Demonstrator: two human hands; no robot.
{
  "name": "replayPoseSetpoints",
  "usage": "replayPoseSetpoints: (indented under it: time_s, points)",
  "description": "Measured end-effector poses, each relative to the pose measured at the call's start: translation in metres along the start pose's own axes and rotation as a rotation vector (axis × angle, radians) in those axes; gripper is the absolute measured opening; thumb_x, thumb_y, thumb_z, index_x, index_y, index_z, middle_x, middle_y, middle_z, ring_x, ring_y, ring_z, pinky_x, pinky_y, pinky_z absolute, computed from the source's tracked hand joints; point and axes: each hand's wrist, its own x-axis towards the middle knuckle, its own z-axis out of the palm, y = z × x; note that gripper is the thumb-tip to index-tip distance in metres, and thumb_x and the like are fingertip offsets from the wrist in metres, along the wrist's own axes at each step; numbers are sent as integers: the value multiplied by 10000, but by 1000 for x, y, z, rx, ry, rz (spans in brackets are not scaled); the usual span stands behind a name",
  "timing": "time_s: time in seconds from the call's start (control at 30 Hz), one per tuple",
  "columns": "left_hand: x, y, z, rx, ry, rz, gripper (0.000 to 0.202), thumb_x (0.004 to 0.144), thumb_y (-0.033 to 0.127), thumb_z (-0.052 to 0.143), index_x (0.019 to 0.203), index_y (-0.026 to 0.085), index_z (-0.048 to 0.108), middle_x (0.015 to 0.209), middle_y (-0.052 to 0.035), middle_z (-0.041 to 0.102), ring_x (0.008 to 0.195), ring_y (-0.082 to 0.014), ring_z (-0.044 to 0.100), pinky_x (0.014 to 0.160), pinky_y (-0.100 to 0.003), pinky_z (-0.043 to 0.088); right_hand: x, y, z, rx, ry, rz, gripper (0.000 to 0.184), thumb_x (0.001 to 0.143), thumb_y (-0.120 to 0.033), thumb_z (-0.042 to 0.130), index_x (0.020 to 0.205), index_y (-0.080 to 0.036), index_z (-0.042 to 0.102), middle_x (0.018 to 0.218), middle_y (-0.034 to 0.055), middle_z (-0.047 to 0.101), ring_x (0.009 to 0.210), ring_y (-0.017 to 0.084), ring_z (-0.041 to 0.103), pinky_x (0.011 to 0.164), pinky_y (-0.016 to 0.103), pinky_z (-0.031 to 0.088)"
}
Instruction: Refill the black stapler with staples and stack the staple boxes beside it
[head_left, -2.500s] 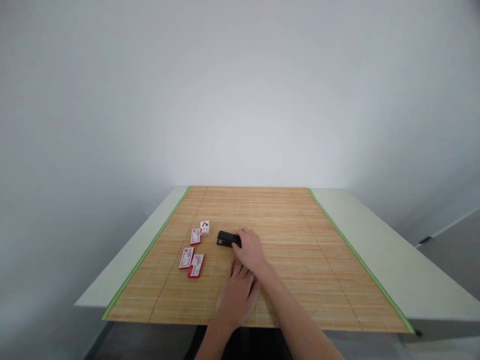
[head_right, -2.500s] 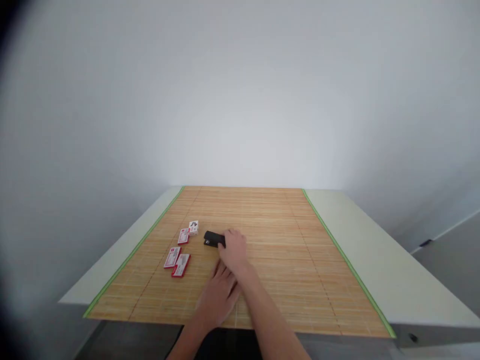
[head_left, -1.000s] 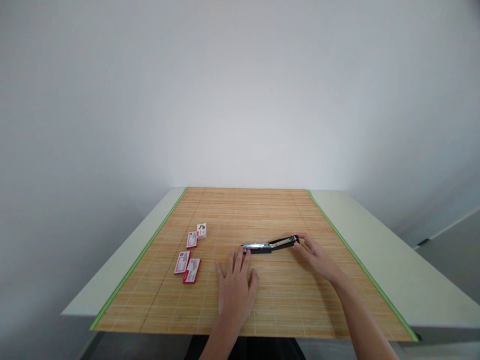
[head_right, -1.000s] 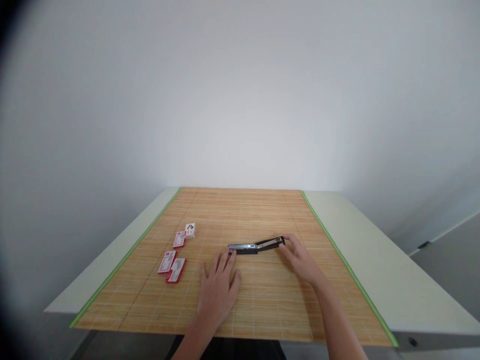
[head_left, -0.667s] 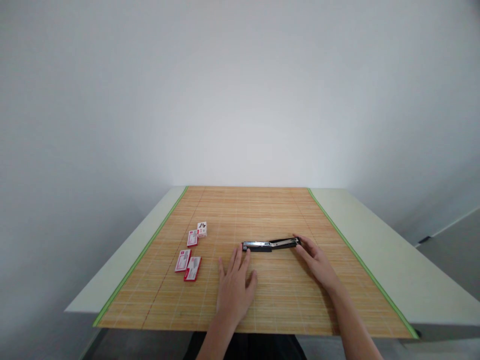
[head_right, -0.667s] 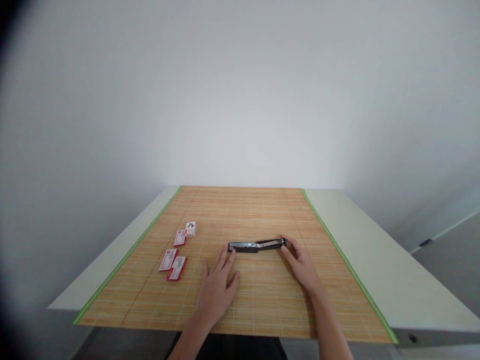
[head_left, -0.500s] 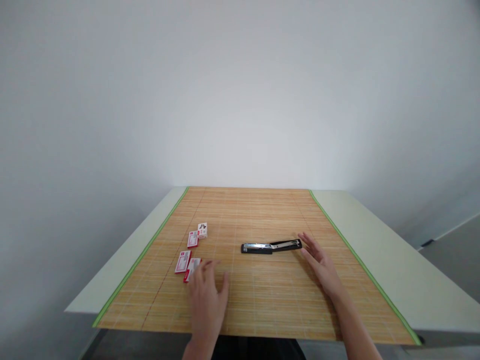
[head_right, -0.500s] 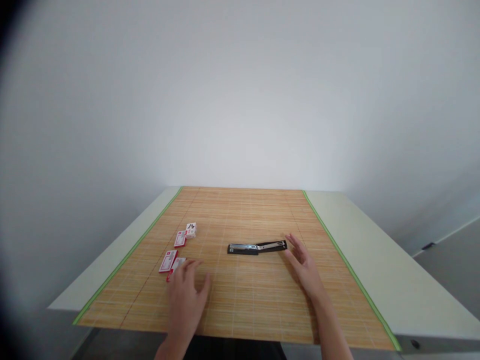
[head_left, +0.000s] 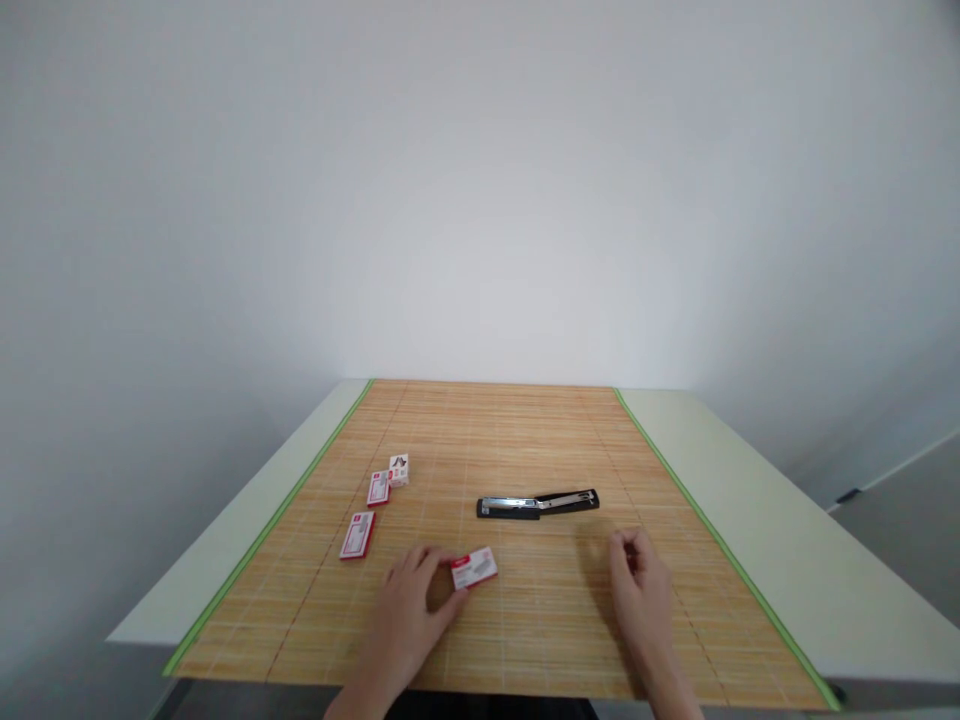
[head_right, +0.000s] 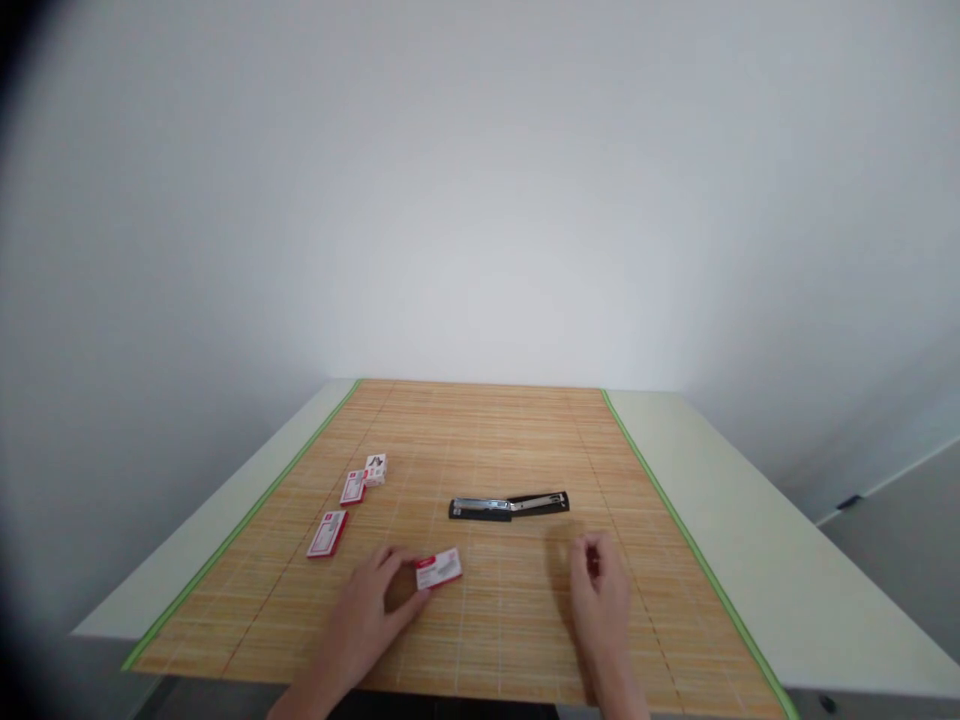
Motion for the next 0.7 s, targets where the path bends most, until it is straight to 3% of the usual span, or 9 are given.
replayPoseSetpoints:
  time_s: [0.1,0.17,0.23,0.57,0.7]
  points:
    - [23,21,9,-83,-84,107,346,853,415,746,1188,345,691,1242,-26,645,1186,-281,587,1015,-410,432,-22,-23,15,-55,-297,-147,230,1000,-414,530,892,-238,632,923,47,663,873,237,609,791,349,473]
    - [34,29,13,-106,-114,146,357,827,402,783,1169,346,697,1216,-18,649,1168,-273,590,1004,-401,429,-29,-33,23,-126,-402,-254,122,952,-354,604,910,-255,662,1035,55,675,1010,261,613,898,385,467]
    - [40,32,15,-115,-115,163,360,816,396,800,1158,346,700,1193,-10,652,1153,-265,590,994,-394,424,-30,-36,27,-189,-434,-303,59,902,-315,659,932,-272,686,1096,53,674,1079,277,604,942,407,457]
    - [39,31,15,-168,-108,178,376,803,373,820,1158,352,696,1206,2,654,1143,-257,587,994,-388,404,-23,-35,32,-181,-549,-287,132,828,-258,737,953,-269,696,1092,35,660,1082,261,590,941,387,456]
    - [39,27,15,-186,-100,171,431,768,407,850,1154,312,683,1188,-16,655,1128,-267,590,977,-383,417,-13,-35,32,-173,-579,-270,469,803,-291,775,1255,-282,654,1095,47,651,1044,265,589,919,390,469]
